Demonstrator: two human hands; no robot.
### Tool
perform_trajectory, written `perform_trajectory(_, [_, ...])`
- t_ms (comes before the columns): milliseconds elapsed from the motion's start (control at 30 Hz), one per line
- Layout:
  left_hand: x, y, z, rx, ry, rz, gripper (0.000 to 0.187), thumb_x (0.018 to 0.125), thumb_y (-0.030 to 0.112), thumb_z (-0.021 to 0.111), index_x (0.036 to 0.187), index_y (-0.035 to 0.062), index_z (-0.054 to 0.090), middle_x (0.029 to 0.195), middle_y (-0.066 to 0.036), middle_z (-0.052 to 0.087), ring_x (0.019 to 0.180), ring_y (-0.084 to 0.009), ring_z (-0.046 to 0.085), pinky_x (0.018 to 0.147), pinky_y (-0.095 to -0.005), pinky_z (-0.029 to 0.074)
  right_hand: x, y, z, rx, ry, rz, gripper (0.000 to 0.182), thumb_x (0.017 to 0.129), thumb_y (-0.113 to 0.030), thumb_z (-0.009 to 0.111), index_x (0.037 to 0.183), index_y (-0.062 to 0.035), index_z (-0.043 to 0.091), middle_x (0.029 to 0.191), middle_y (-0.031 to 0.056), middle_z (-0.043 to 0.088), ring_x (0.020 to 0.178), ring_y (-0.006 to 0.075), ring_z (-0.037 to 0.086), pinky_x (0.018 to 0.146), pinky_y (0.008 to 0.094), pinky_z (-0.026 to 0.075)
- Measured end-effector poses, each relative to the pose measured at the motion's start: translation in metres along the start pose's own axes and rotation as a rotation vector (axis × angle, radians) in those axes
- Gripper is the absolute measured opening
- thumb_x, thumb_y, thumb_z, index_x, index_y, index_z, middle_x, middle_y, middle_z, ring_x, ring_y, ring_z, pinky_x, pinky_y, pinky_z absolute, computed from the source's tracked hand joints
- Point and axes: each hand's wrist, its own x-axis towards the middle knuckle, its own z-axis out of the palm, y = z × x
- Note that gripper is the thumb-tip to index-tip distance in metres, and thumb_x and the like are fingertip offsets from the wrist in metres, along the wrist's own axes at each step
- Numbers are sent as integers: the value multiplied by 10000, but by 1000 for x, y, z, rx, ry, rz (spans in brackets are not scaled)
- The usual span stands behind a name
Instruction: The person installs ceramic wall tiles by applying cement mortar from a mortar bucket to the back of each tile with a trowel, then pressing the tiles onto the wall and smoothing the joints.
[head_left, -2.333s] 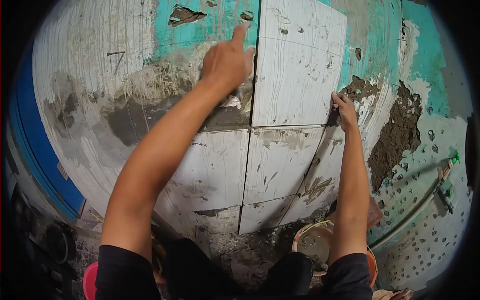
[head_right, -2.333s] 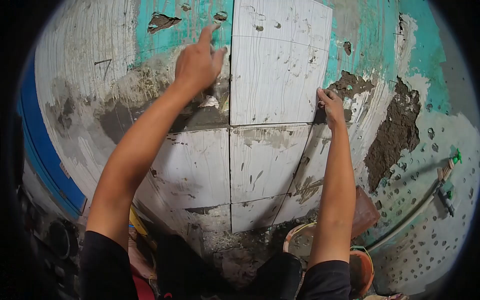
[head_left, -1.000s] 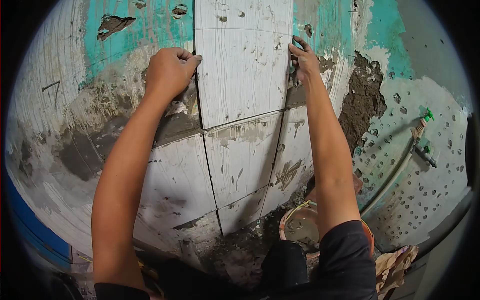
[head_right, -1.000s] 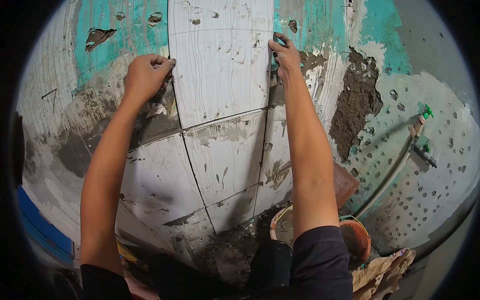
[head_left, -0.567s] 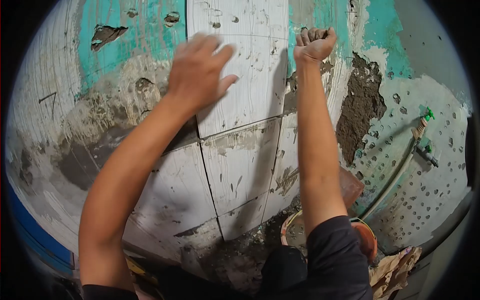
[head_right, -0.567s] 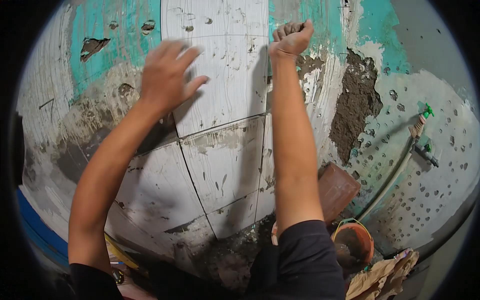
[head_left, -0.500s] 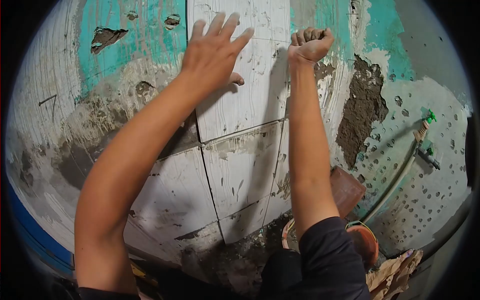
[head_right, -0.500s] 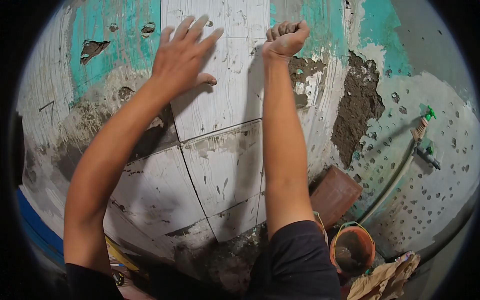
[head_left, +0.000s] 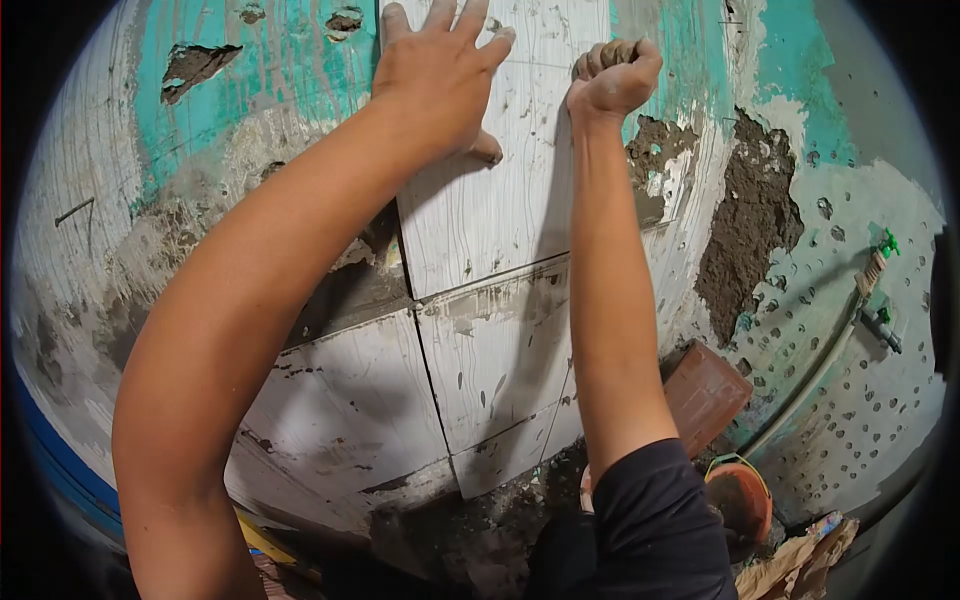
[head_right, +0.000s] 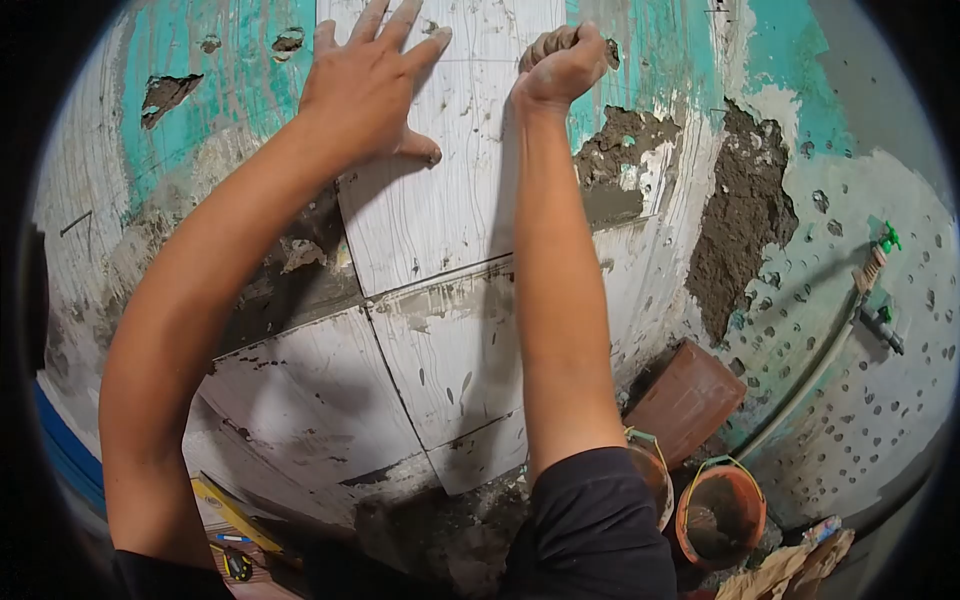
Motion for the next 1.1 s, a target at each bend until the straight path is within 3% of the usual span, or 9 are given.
perform_trajectory(167, [3,-2,16,8,75,-4,1050,621,680,674,1423,133,274,1492,-167,176,1379,-340,150,1063,-562,212,-9,-13,12,34,-94,-136,337,847,-207,342,537,-143,227,462,-16,211,378,89,163,349,262,138])
perform_trajectory(267, [1,-7,13,-21,71,18,1046,626,680,671,1423,133,272,1493,-166,175,1379,-339,151,1066,-559,209,-24,0,20,16,-19,-21,349,859,-203,336,535,-139,224,461,-14,205,383,87,153,349,264,138])
perform_trajectory(400, [2,-10,15,-44,81,33,1036,632,675,671,1421,131,276,1493,-167,177,1380,-340,152,1066,-560,207,-28,-18,27,-39,-185,-169,331,856,-233,337,555,-147,231,490,-16,202,414,115,171,399,284,165])
perform_trajectory(533, [13,-10,34,-27,182,0,1032,632,671,673,1418,130,281,1492,-168,178,1381,-339,151,1065,-562,208,-31,4,26,18,-112,-13,348,863,-248,327,544,-156,222,486,-17,201,415,112,168,395,286,165])
perform_trajectory(600, [7,-8,27,-16,156,10,1031,631,670,674,1418,131,281,1492,-169,179,1381,-338,151,1064,-563,208,-31,-3,24,1,-107,-73,343,860,-245,330,550,-157,214,485,-17,196,414,114,159,395,286,163])
perform_trajectory(667, [7,-9,30,-13,162,16,1033,630,670,675,1418,132,281,1491,-170,179,1381,-338,150,1064,-565,207,-34,-22,38,34,-169,-93,344,855,-234,336,547,-156,207,478,-17,180,412,117,144,398,280,153])
perform_trajectory(767, [3,-7,25,-34,122,48,1034,630,671,675,1419,132,279,1491,-171,176,1380,-340,150,1065,-567,203,-42,11,42,112,-234,16,348,852,-229,331,534,-157,209,473,-22,164,412,113,137,398,275,141])
perform_trajectory(933, [1,-11,18,-38,91,31,1035,636,670,673,1422,130,271,1492,-168,172,1379,-339,152,1068,-563,200,-31,-15,45,83,-147,-178,328,841,-198,323,533,-159,216,481,-27,172,418,107,146,402,280,143])
perform_trajectory(1100, [3,-9,22,-22,118,9,1038,635,667,676,1424,130,269,1489,-168,182,1379,-340,153,1071,-558,200,-27,3,30,-15,-75,-93,317,829,-203,333,545,-151,202,488,-13,178,421,122,152,405,284,150])
